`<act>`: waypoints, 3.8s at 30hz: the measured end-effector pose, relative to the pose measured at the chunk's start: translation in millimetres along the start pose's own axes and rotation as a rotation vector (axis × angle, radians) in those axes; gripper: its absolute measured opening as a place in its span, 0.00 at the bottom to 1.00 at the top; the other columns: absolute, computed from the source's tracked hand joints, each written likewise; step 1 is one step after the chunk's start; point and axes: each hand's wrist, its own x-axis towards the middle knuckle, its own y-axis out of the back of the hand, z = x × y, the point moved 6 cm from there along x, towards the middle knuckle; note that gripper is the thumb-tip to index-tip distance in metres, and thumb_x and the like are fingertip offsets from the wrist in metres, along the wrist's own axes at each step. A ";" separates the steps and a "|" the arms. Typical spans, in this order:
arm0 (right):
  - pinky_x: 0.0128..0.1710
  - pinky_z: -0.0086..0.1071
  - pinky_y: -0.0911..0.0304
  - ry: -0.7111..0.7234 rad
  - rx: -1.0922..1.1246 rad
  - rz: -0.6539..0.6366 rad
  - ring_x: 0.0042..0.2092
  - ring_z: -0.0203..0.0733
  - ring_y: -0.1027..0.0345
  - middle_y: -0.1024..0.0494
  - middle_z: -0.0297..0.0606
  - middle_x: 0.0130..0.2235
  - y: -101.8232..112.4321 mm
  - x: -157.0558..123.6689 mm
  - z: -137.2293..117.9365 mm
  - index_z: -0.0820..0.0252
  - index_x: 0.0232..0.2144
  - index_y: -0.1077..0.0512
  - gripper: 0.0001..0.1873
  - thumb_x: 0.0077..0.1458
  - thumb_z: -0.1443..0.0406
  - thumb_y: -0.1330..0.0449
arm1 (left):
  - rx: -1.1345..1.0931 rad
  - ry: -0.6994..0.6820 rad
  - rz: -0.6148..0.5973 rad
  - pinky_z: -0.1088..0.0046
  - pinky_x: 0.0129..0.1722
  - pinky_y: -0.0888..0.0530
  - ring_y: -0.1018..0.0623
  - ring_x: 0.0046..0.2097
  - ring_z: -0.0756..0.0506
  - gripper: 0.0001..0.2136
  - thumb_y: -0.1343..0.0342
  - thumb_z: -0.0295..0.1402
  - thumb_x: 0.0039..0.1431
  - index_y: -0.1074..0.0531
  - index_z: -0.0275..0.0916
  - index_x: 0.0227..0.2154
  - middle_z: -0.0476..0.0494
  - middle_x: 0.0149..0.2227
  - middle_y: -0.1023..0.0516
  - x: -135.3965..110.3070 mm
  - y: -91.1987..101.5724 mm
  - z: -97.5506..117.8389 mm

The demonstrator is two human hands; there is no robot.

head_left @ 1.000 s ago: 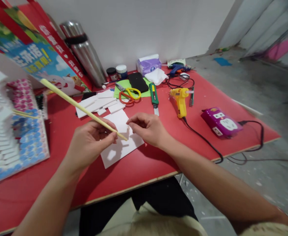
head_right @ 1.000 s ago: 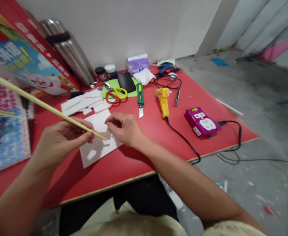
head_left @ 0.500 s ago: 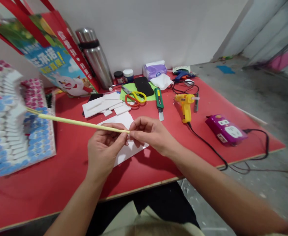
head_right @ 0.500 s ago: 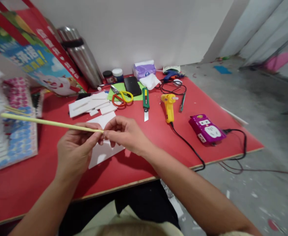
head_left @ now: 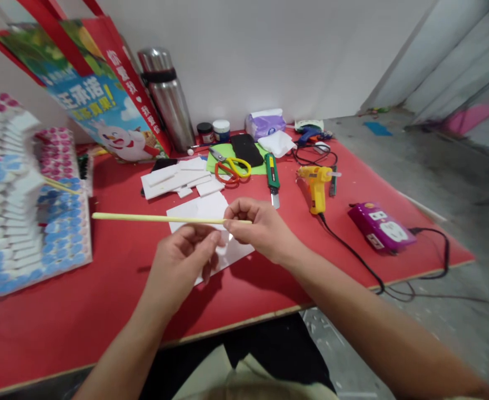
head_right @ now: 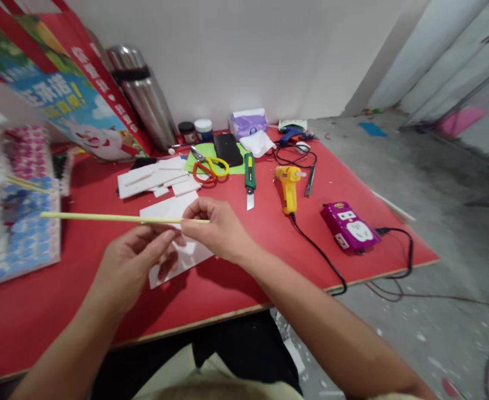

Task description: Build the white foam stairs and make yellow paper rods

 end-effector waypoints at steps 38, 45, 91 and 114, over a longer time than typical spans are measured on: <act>0.50 0.40 0.35 0.033 -1.403 0.151 0.52 0.56 0.27 0.23 0.59 0.52 51.6 141.3 -19.8 0.69 0.53 0.30 0.19 0.60 0.66 0.40 | 0.855 -0.555 -0.074 0.68 0.34 0.35 0.26 0.35 0.44 0.11 0.54 0.33 0.68 0.27 0.39 0.35 0.44 0.33 0.24 78.3 34.8 21.7; 0.46 0.35 0.32 -0.194 -1.486 -0.029 0.52 0.56 0.25 0.21 0.59 0.52 33.8 170.5 12.2 0.69 0.52 0.28 0.23 0.53 0.71 0.36 | 0.855 -0.579 -0.029 0.67 0.36 0.34 0.27 0.36 0.44 0.12 0.54 0.33 0.70 0.26 0.37 0.37 0.43 0.34 0.25 79.8 36.3 15.3; 0.32 0.30 0.36 -0.488 -0.303 -0.344 0.33 0.38 0.33 0.26 0.32 0.34 63.7 -83.2 -28.3 0.53 0.60 0.37 0.41 0.48 0.52 0.27 | -0.377 0.259 -0.348 0.78 0.20 0.51 0.45 0.19 0.57 0.14 0.45 0.41 0.67 0.25 0.34 0.34 0.55 0.19 0.38 36.1 -52.8 9.8; 0.36 0.32 0.35 -0.553 -0.302 -0.267 0.35 0.39 0.34 0.29 0.32 0.32 65.1 -76.5 -23.4 0.57 0.43 0.26 0.23 0.53 0.49 0.31 | -0.366 0.448 -0.384 0.78 0.19 0.50 0.43 0.17 0.58 0.09 0.49 0.33 0.68 0.30 0.34 0.33 0.53 0.20 0.32 36.2 -71.2 -4.7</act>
